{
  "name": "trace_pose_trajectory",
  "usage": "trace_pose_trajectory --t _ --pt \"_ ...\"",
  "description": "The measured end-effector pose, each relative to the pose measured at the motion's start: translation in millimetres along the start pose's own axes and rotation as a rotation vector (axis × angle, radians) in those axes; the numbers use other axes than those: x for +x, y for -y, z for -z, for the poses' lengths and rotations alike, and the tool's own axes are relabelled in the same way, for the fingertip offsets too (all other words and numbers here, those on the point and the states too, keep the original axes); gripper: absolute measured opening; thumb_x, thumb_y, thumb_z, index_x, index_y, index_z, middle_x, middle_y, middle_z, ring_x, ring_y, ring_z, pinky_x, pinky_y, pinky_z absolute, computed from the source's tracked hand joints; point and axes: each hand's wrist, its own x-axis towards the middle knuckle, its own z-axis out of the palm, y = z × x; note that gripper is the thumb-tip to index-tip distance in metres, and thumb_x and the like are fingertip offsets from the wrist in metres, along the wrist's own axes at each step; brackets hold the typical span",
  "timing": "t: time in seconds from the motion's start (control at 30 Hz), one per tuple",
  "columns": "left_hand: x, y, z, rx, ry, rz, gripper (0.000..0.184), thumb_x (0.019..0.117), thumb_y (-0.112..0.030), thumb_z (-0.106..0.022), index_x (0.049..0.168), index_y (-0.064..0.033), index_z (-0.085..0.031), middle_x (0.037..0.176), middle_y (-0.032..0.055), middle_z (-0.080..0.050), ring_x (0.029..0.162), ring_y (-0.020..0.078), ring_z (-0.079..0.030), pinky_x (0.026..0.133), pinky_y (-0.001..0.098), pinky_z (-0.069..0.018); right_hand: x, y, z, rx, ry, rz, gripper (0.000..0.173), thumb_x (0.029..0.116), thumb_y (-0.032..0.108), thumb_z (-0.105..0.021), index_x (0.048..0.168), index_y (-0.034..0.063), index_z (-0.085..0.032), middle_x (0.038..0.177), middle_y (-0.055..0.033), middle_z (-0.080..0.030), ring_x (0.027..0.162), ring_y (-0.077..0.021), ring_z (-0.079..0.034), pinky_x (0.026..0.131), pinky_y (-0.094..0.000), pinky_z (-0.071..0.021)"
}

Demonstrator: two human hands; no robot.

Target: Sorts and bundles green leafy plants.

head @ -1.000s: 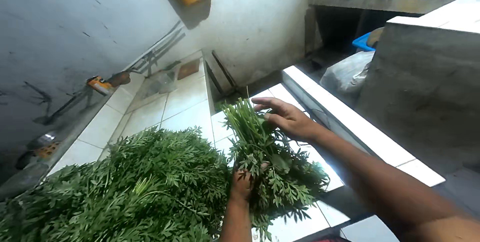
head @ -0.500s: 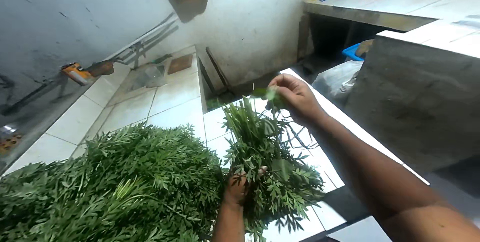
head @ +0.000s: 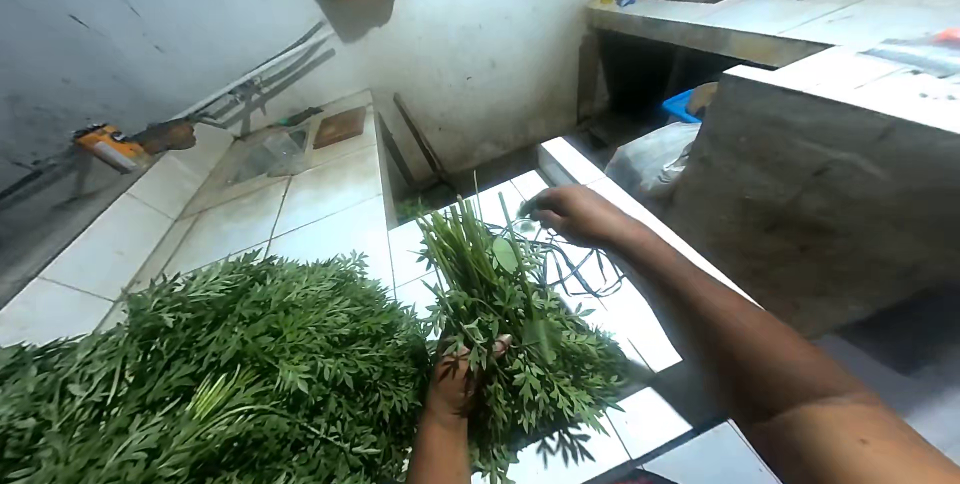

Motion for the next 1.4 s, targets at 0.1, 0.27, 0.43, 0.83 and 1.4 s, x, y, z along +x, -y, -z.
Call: trace_pose_trajectory --t 0.1,0.27,0.43,0.83,1.4 --pt "-1.0 -0.3 -0.5 0.013 -0.001 -0.013 0.023 0.0858 -0.003 -0.075 0.108 -0.0054 -0.069 0.094 -0.0038 -0.078 0.089 0.0047 -0.074 0.088 0.0231 -0.0601 -8.8 13.9 -12.0 0.580 0.101 0.251 0.024 0.1065 0.017 -0.056 0.123 0.0038 -0.067 0.105 -0.0071 -0.073 0.086 -0.0126 -0.071 0.078 -0.0312 -0.0617" --pt "-1.3 -1.0 -0.7 0.068 0.010 -0.035 0.022 0.0859 -0.006 -0.078 0.107 -0.0074 -0.071 0.095 -0.0054 -0.078 0.090 0.0033 -0.074 0.089 0.0224 -0.0596 -1.7 39.1 -5.5 0.732 0.103 0.337 0.021 0.1002 0.015 -0.066 0.116 0.0007 -0.069 0.100 -0.0080 -0.073 0.083 -0.0118 -0.069 0.075 -0.0278 -0.0595" --pt "-2.4 -2.5 -2.3 0.031 -0.015 0.018 0.025 0.0859 0.004 -0.071 0.109 -0.0036 -0.067 0.094 -0.0045 -0.078 0.090 0.0045 -0.074 0.088 0.0236 -0.0607 -1.1 59.8 10.7 0.576 0.276 0.307 0.027 0.0891 0.013 -0.081 0.109 0.0017 -0.067 0.090 -0.0075 -0.072 0.076 -0.0120 -0.069 0.072 -0.0294 -0.0596" --pt "-0.7 0.5 1.1 0.027 0.021 -0.019 0.040 0.0827 -0.003 -0.080 0.118 0.0013 -0.062 0.100 -0.0028 -0.076 0.094 0.0045 -0.072 0.091 0.0239 -0.0596 -7.0 47.3 43.2 0.388 0.076 0.418 0.011 0.0977 0.011 -0.068 0.107 0.0059 -0.067 0.096 -0.0035 -0.071 0.083 -0.0100 -0.068 0.077 -0.0279 -0.0590" --pt "-1.5 5.0 10.0 -0.016 -0.017 0.071 0.031 0.0840 0.006 -0.070 0.114 -0.0003 -0.063 0.094 -0.0022 -0.076 0.089 0.0030 -0.072 0.085 0.0214 -0.0598 12.0 66.3 35.0 0.722 -0.017 0.356 0.017 0.0979 0.002 -0.066 0.115 -0.0030 -0.067 0.101 -0.0133 -0.073 0.081 -0.0201 -0.073 0.069 -0.0339 -0.0644"
